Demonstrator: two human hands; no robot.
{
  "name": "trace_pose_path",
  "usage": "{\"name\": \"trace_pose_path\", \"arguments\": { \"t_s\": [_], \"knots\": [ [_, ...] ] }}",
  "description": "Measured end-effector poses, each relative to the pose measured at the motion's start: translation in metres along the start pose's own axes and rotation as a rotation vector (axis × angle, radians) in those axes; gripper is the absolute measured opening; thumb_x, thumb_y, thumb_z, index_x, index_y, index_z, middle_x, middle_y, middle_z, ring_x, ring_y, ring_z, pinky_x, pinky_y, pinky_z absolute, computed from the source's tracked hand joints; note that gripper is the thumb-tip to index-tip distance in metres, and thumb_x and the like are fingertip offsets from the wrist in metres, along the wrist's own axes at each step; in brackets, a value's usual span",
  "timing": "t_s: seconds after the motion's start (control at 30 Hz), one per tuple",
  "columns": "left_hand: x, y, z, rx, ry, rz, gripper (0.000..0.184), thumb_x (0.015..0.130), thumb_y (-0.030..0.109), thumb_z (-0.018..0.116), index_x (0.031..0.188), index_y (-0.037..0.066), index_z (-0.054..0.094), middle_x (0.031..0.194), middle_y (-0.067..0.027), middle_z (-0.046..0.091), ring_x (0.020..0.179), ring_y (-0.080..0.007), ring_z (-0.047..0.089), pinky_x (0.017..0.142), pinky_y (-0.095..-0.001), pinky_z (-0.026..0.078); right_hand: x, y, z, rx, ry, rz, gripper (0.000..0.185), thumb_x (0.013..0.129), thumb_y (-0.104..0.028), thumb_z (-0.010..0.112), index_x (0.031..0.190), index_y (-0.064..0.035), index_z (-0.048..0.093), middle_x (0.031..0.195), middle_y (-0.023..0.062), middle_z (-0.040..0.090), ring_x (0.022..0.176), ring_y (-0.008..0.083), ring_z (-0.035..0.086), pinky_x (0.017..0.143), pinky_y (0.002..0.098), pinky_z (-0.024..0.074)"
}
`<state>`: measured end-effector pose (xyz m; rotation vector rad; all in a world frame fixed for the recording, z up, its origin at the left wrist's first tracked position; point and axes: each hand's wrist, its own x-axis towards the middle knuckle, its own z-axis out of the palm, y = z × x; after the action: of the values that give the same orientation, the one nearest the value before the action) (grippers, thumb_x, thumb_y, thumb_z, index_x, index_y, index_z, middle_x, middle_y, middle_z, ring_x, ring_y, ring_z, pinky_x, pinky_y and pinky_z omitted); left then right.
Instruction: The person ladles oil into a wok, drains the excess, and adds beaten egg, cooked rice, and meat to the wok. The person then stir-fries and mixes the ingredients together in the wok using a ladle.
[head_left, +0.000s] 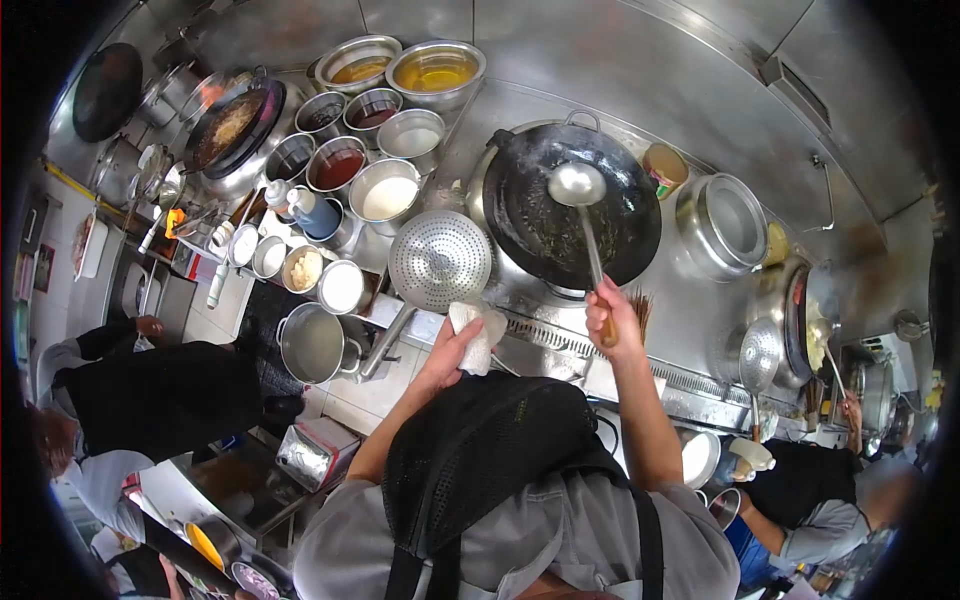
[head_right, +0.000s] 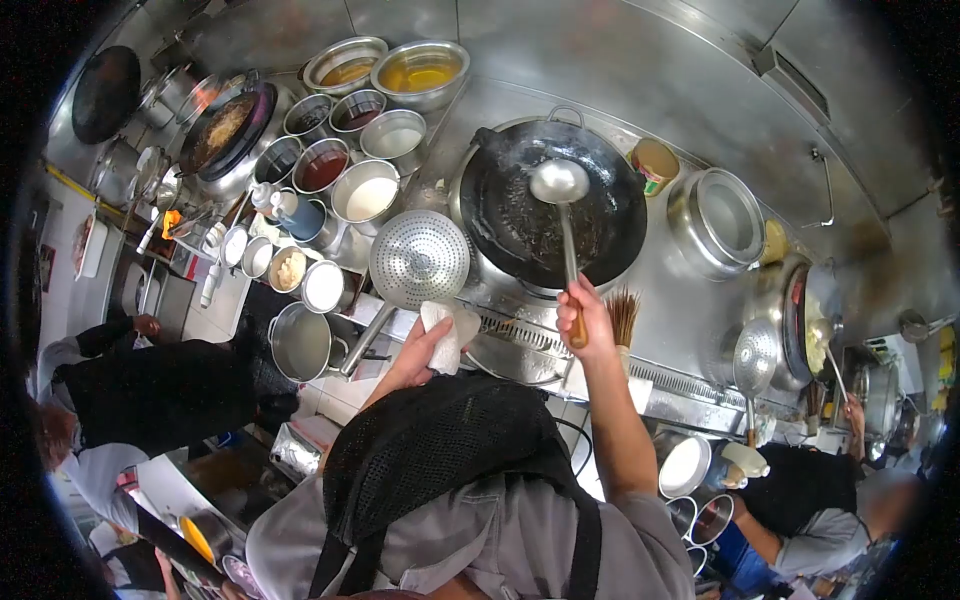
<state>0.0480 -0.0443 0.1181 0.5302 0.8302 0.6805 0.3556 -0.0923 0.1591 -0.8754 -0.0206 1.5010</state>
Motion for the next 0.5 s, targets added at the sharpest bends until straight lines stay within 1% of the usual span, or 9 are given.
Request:
{"name": "trace_pose_path", "arguments": {
  "t_s": [0.03,0.07,0.13,0.23,0.33,0.37,0.47,0.5],
  "knots": [
    [0.000,-0.001,-0.001,-0.006,0.004,0.009,0.042,0.101,0.019,0.060,0.137,0.008,0.041,0.119,-0.0133,0.063,0.091,-0.0251,0.069,0.071,-0.0380,0.061,-0.006,0.007,0.005,-0.070,0.046,-0.049,0.041,0.100,-0.014,0.057,0.137,-0.0173,0.040,0.076,0.0037,0.055,0.051,0.0109,0.048,0.040,0.0247,0.0407],
    [-0.001,-0.002,-0.003,-0.013,0.009,0.020,0.043,0.101,0.018,0.060,0.137,0.008,0.041,0.118,-0.0132,0.063,0.091,-0.0248,0.069,0.070,-0.0379,0.061,-0.016,0.011,0.008,-0.111,0.122,-0.057,0.050,0.099,-0.013,0.058,0.143,-0.0195,0.035,0.076,0.0037,0.053,0.051,0.0113,0.048,0.041,0.0249,0.0409],
    [-0.003,-0.005,-0.008,-0.017,0.038,0.024,0.043,0.100,0.018,0.060,0.137,0.008,0.041,0.117,-0.0129,0.064,0.090,-0.0243,0.069,0.070,-0.0381,0.061,-0.048,0.010,0.033,-0.093,0.177,-0.025,0.046,0.098,-0.012,0.057,0.138,-0.0201,0.036,0.075,0.0035,0.051,0.049,0.0109,0.047,0.041,0.0248,0.0410],
    [-0.005,-0.009,-0.018,0.008,0.070,0.004,0.044,0.100,0.019,0.061,0.138,0.007,0.042,0.118,-0.0127,0.063,0.092,-0.0243,0.068,0.070,-0.0386,0.061,-0.087,-0.006,0.059,0.023,0.186,0.133,0.027,0.099,-0.013,0.057,0.124,-0.0138,0.046,0.073,0.0031,0.050,0.049,0.0094,0.046,0.042,0.0230,0.0421],
    [-0.004,-0.012,-0.020,0.024,0.056,-0.008,0.047,0.100,0.020,0.061,0.140,0.006,0.042,0.122,-0.0133,0.062,0.094,-0.0252,0.067,0.072,-0.0388,0.060,-0.070,-0.039,0.035,0.313,0.036,0.395,0.010,0.100,-0.014,0.056,0.107,-0.0080,0.052,0.074,0.0037,0.050,0.051,0.0077,0.046,0.043,0.0205,0.0431],
    [-0.003,-0.012,-0.016,0.013,0.060,-0.008,0.047,0.100,0.020,0.061,0.140,0.006,0.041,0.122,-0.0134,0.062,0.094,-0.0253,0.067,0.072,-0.0388,0.060,-0.056,-0.047,0.023,0.321,-0.091,0.380,0.011,0.101,-0.015,0.056,0.101,-0.0041,0.055,0.076,0.0043,0.053,0.054,0.0067,0.047,0.043,0.0186,0.0439],
    [-0.001,-0.010,-0.006,-0.004,0.018,0.017,0.043,0.100,0.018,0.061,0.137,0.006,0.044,0.119,-0.0130,0.064,0.092,-0.0240,0.068,0.072,-0.0381,0.061,-0.003,-0.037,-0.011,0.326,-0.090,0.246,0.010,0.100,-0.015,0.057,0.106,-0.0072,0.054,0.078,0.0056,0.057,0.055,0.0075,0.048,0.043,0.0195,0.0431],
    [-0.001,-0.009,-0.003,-0.008,-0.002,0.033,0.040,0.100,0.018,0.061,0.135,0.006,0.045,0.118,-0.0128,0.064,0.090,-0.0233,0.069,0.071,-0.0378,0.061,-0.005,-0.022,0.001,0.149,-0.048,0.061,0.017,0.099,-0.013,0.059,0.115,-0.0113,0.052,0.083,0.0072,0.059,0.056,0.0083,0.049,0.042,0.0203,0.0420]
  ]
}}
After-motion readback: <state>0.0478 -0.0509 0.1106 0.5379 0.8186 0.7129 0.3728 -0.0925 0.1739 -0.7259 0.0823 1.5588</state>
